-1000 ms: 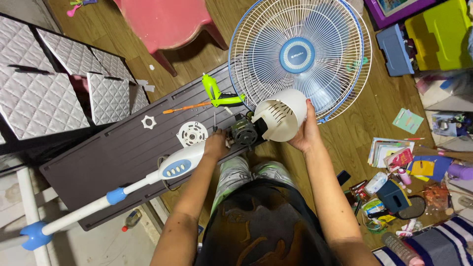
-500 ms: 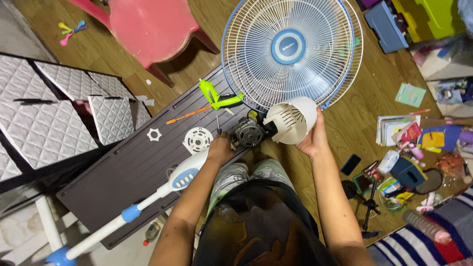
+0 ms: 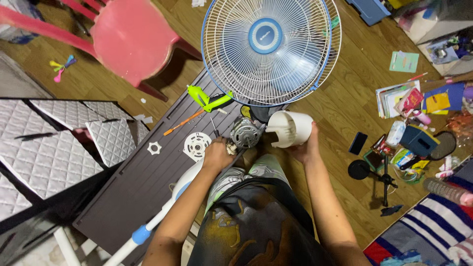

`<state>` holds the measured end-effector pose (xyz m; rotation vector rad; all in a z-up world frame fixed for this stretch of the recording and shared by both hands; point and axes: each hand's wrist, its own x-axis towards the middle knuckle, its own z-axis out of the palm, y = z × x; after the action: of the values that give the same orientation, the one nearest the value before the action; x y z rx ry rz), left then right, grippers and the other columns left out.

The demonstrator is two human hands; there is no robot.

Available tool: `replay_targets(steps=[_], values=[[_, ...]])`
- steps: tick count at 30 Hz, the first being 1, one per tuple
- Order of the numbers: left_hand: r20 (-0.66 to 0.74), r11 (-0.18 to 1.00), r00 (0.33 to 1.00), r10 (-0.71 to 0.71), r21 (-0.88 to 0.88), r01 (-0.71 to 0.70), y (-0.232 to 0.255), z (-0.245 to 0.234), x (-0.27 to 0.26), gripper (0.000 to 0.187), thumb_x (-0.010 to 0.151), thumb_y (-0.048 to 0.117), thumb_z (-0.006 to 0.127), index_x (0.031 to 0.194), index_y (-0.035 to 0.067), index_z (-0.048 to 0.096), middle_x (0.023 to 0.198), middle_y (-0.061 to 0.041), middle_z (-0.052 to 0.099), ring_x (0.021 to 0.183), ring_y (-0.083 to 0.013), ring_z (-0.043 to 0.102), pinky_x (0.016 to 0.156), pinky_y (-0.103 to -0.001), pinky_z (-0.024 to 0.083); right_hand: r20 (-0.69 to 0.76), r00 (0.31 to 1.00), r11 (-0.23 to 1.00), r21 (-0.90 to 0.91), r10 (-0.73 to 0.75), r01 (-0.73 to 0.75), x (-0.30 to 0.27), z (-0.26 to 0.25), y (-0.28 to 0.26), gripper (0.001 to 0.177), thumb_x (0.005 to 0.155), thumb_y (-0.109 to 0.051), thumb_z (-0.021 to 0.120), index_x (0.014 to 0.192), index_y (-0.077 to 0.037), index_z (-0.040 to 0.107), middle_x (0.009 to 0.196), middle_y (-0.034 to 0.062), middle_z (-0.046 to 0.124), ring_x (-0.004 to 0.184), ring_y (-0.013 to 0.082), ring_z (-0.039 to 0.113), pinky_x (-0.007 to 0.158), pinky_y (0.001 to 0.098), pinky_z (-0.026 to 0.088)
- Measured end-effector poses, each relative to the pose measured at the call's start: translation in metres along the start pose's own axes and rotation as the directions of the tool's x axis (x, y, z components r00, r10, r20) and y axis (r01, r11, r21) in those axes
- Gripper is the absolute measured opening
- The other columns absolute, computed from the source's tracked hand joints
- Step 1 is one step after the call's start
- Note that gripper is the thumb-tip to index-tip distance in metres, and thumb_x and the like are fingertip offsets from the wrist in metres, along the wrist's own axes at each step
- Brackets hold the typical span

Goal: The person assembles a standing fan by attaching the motor housing to the stand and securing components with a screwdriver. They handle the fan base, motor, and stand parts, using a screwdriver to tighten connections.

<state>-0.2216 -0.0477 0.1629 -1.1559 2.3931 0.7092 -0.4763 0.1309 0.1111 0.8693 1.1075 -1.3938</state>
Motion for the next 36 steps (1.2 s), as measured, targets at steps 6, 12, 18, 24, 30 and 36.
replay_targets(steps=[6,12,18,24,30,36], values=[[-0.019,0.999,0.999,0.042,0.033,-0.041,-0.003,0.004,-0.001,0.071,0.067,0.034,0.087,0.122,-0.003,0.064,0.125,-0.022,0.064,0.117,-0.0382,0.062,0.094,-0.045,0.053,0.328,0.942,0.996,0.026,0.075,-0.088,0.003,0.017,0.041,0.081,0.088,-0.076,0.034,0.143,-0.02,0.054,0.141,0.0103,0.057,0.131,0.037,0.054,0.109,0.067,0.041],[0.006,0.998,0.999,0.031,0.045,-0.032,0.002,-0.002,-0.004,0.07,0.068,0.037,0.086,0.122,-0.002,0.064,0.122,-0.022,0.065,0.114,-0.0385,0.063,0.094,-0.045,0.053,0.287,0.957,0.994,0.073,0.051,-0.075,0.046,0.029,0.077,0.078,0.089,-0.074,0.035,0.141,-0.02,0.055,0.14,0.0103,0.058,0.129,0.0365,0.055,0.108,0.066,0.042],[-0.012,0.998,0.999,0.048,0.03,-0.047,0.005,-0.001,-0.005,0.066,0.068,0.036,0.085,0.119,-0.002,0.066,0.118,-0.021,0.067,0.111,-0.0377,0.064,0.092,-0.045,0.053,0.269,0.963,0.992,0.113,0.017,-0.049,0.068,0.032,0.087,0.075,0.09,-0.072,0.036,0.139,-0.019,0.056,0.138,0.0103,0.059,0.128,0.036,0.056,0.108,0.0651,0.043],[-0.053,0.997,0.995,0.079,0.01,-0.079,0.003,0.005,-0.008,0.062,0.067,0.032,0.083,0.117,-0.001,0.067,0.117,-0.02,0.068,0.109,-0.0371,0.066,0.092,-0.044,0.054,0.202,0.979,0.993,0.114,-0.032,0.009,0.072,0.03,0.088,0.073,0.09,-0.07,0.037,0.138,-0.019,0.057,0.137,0.0102,0.06,0.127,0.0355,0.056,0.107,0.0641,0.043],[-0.039,0.995,0.994,0.098,0.02,-0.097,0.004,0.01,-0.009,0.066,0.064,0.03,0.085,0.117,-0.005,0.065,0.118,-0.022,0.067,0.111,-0.038,0.064,0.091,-0.044,0.054,0.075,0.991,0.99,0.092,-0.111,0.104,0.079,0.04,0.097,0.07,0.091,-0.068,0.038,0.136,-0.018,0.058,0.135,0.0102,0.061,0.125,0.035,0.057,0.106,0.0632,0.044],[-0.005,0.995,0.996,0.094,0.016,-0.094,0.006,0.008,-0.011,0.065,0.065,0.029,0.084,0.116,-0.006,0.065,0.12,-0.023,0.066,0.112,-0.0387,0.063,0.094,-0.044,0.053,0.26,0.965,0.99,0.141,-0.019,-0.018,0.085,0.034,0.089,0.068,0.092,-0.066,0.039,0.134,-0.017,0.059,0.134,0.0102,0.062,0.124,0.0345,0.058,0.106,0.0622,0.045]])
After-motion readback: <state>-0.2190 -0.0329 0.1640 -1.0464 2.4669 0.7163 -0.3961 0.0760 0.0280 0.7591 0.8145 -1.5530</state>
